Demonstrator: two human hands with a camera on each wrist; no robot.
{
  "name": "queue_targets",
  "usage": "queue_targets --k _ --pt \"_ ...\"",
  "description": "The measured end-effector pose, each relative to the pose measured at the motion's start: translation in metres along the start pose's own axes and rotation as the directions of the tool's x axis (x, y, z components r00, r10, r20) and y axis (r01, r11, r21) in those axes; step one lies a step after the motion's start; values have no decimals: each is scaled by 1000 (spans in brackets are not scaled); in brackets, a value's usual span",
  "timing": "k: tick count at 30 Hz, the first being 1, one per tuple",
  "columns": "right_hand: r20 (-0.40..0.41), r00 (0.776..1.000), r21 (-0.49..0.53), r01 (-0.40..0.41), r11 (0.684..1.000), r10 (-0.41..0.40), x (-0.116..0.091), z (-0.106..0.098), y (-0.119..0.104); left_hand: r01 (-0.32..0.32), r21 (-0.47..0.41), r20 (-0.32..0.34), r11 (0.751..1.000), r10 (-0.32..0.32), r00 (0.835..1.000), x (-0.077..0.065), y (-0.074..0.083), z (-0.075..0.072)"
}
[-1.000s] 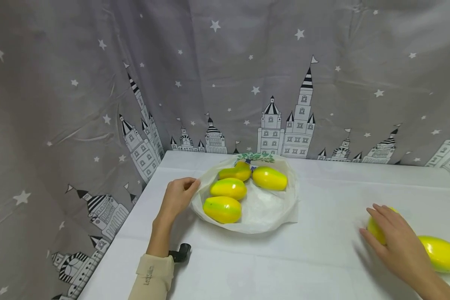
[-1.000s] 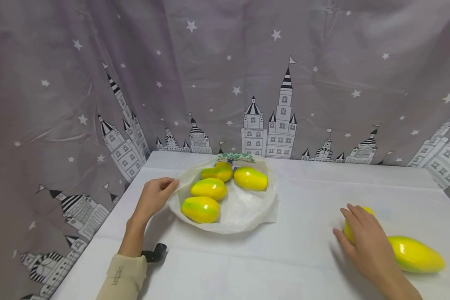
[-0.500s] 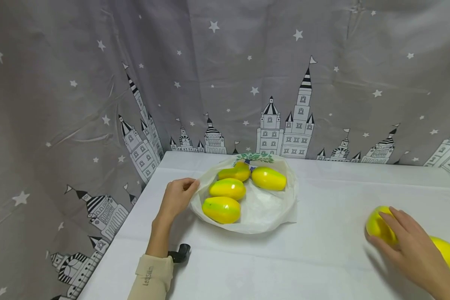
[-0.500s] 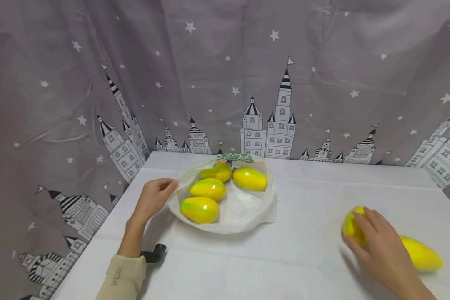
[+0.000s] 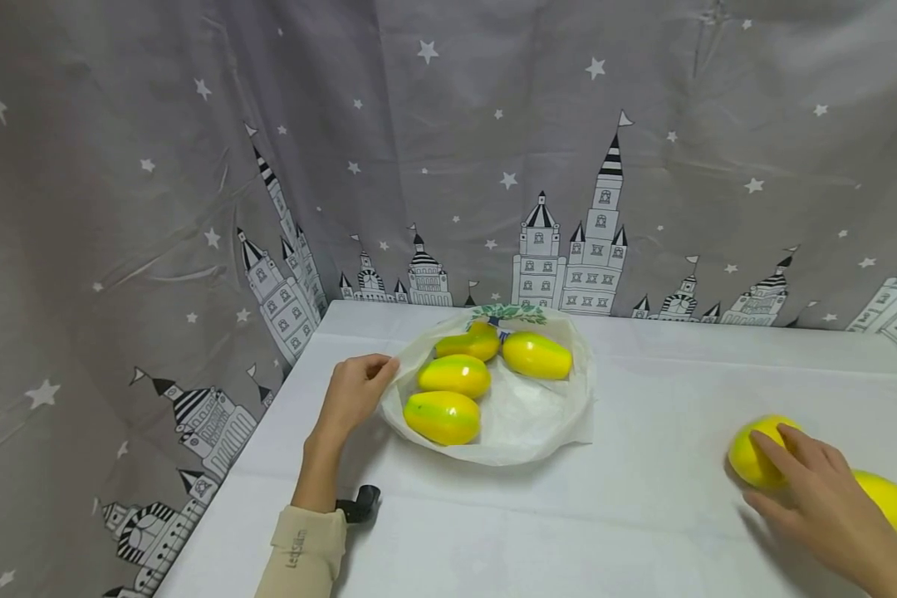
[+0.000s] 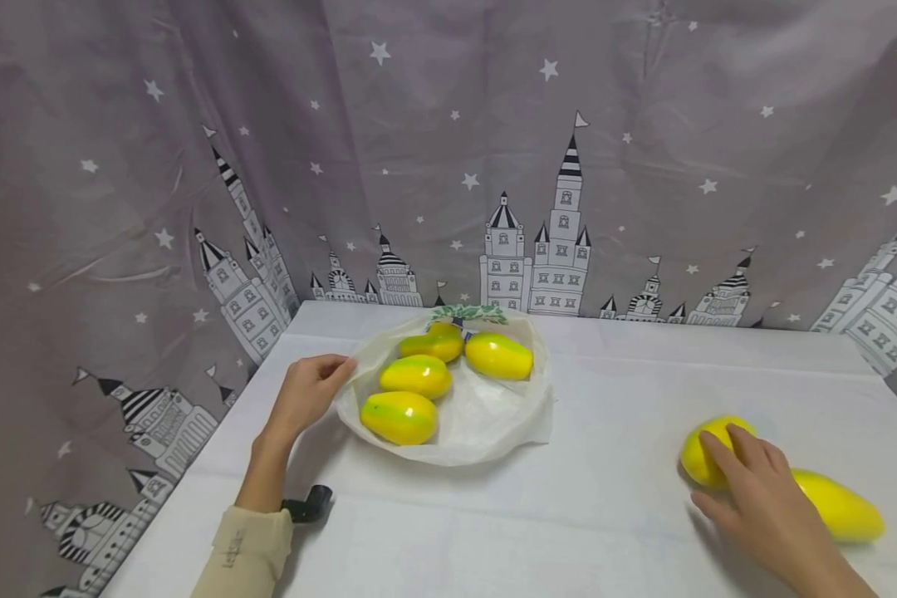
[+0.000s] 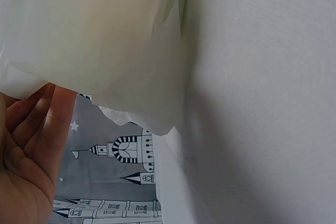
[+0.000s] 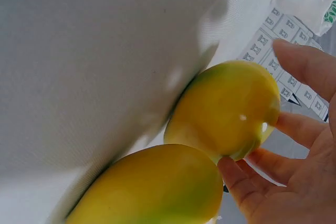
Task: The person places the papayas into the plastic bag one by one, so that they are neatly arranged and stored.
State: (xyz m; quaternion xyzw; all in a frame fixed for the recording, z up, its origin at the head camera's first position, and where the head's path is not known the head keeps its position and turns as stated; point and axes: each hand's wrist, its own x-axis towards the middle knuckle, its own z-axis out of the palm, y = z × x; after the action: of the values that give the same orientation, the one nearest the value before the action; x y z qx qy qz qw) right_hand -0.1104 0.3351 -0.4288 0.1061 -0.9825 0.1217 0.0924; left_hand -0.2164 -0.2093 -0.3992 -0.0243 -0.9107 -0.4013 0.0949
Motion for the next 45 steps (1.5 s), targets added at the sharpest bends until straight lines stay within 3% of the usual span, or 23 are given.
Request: queue_targets --k 8,14,17,20,23,26,30,45 --pt "26 999 -85 -30 996 32 5 -2 0 3 -2 2 1000 -3 1000 0 1 0" --pt "-125 992 -40 27 999 -32 5 -1 4 3 -3 3 1000 -3 1000 1 0 2" --pt "-161 986 -36 35 999 -40 6 -1 5 -1 -1 2 1000 1 1000 1 0 2" --pt "-138 990 -46 5 999 -12 8 1 5 2 -2 2 1000 -2 1000 1 -1 2" --pt "-138 990 -31 33 999 -37 8 3 7 10 -4 6 1000 -10 1000 1 0 1" --pt "-102 993 2 52 999 -51 9 4 7 15 -6 8 1000 -15 1000 0 0 1" --pt "-23 1000 4 2 1000 -2 11 4 6 11 -6 9 1000 -11 1000 0 0 0" --pt "-45 999 16 -10 1000 11 7 5 11 14 2 10 1000 -14 1000 0 0 0"
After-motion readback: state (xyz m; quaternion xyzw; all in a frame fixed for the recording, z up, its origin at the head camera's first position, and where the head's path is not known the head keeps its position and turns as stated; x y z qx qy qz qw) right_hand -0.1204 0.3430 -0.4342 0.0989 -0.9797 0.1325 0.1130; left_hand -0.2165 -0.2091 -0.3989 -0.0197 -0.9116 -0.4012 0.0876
